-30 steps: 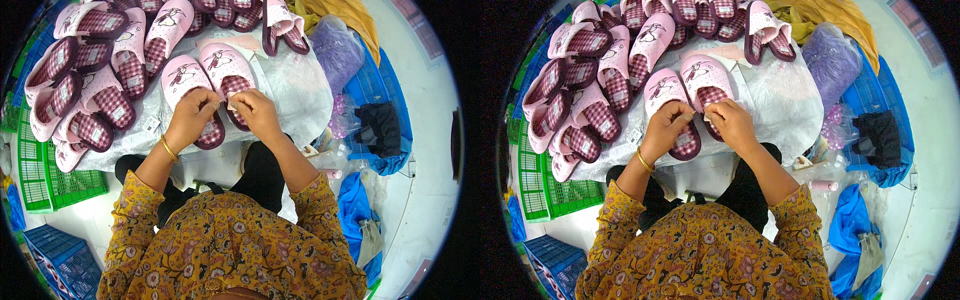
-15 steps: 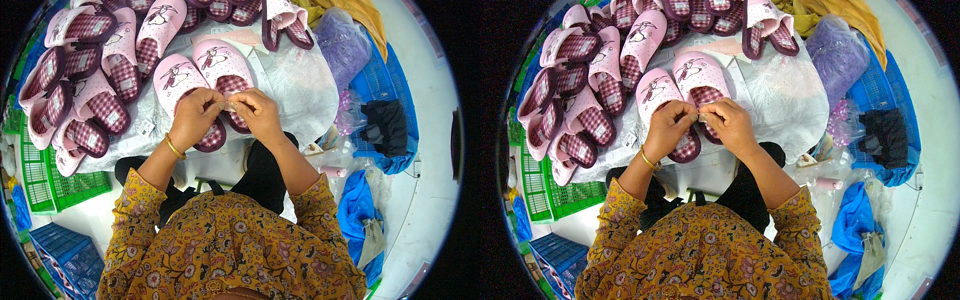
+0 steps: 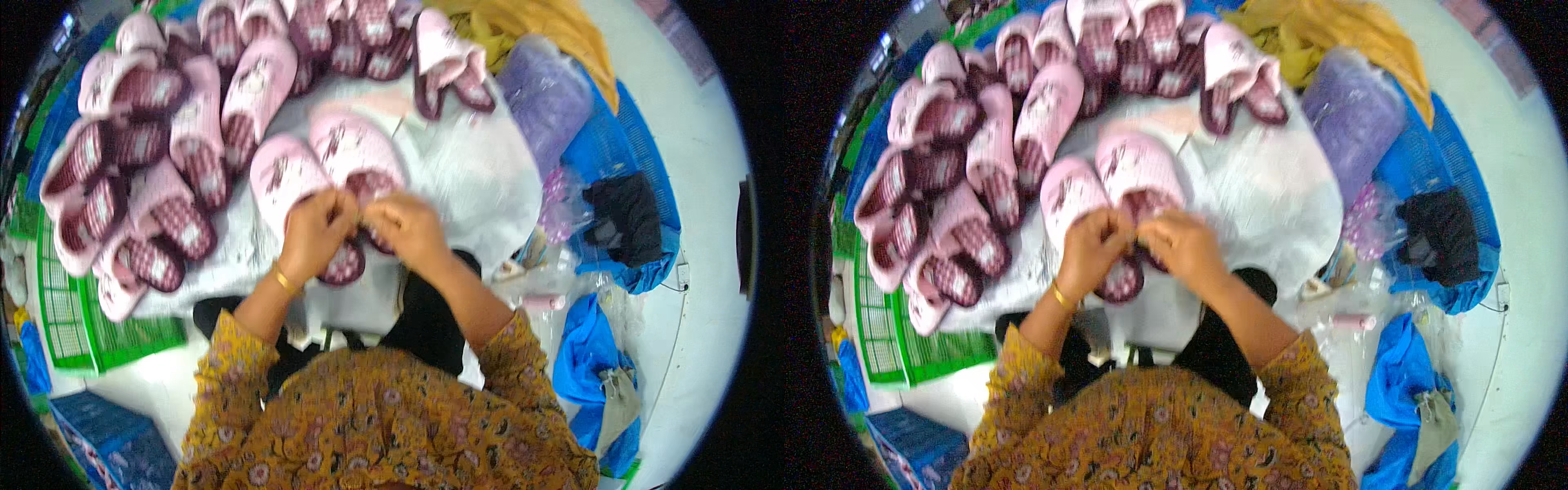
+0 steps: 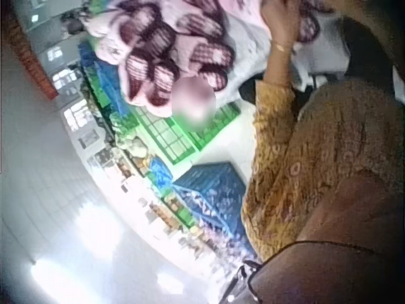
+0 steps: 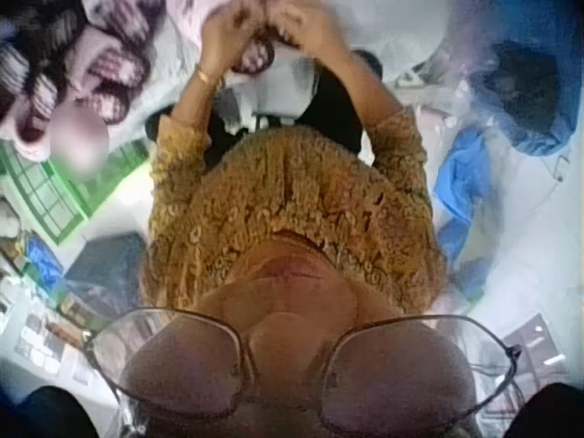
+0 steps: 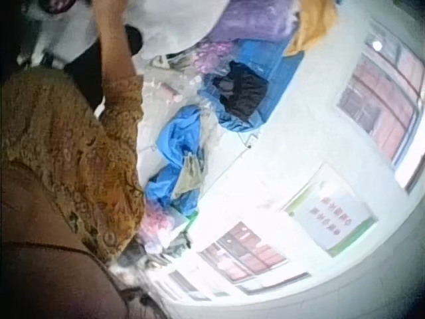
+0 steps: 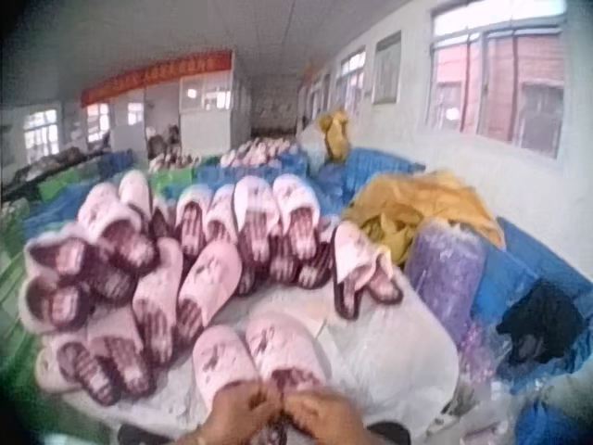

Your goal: The person attaches small paper labels to pink and maroon checkered slippers. They peel labels from a sheet, place them on the slipper surface, and smooth them down, repeating the process for multiple pairs.

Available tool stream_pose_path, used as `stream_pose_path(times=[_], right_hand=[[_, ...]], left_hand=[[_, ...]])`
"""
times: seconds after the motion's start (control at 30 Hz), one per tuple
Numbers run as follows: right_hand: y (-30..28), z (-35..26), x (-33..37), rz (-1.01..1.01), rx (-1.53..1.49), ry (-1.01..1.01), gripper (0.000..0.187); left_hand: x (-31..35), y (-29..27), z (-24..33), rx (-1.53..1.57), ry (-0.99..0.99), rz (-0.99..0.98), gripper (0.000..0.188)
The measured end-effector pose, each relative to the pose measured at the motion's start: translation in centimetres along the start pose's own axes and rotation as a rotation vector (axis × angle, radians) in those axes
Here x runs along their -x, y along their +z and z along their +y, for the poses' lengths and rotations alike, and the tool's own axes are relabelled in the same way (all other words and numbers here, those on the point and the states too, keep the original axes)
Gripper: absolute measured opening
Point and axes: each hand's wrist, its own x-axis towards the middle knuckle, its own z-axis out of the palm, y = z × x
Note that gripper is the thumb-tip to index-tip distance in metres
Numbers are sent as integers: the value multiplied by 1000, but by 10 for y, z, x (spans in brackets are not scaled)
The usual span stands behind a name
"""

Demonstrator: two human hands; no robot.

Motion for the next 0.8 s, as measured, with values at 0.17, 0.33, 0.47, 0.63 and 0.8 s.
stream_pose_path(times=[0.17,0.33,0.47,0.63,0.8], right_hand=[[-3,-1,-5,7,-17,-90,13],[-9,-2,-6,-13,-98,-79,14],[-11,-3,-10,-23,-43,-42,10],[-18,-7,-17,-49,-90,5,11],[-18,-9,-13,-96,-91,-49,16]], left_hand=[[-6,-5,-12,441,-134,-152,6],[-10,-9,-6,454,-177,-223,5],[-11,-10,-8,417,-157,-224,5],[-11,-11,-14,469,-114,-240,3],[-14,-15,-10,425,-143,-330,6]])
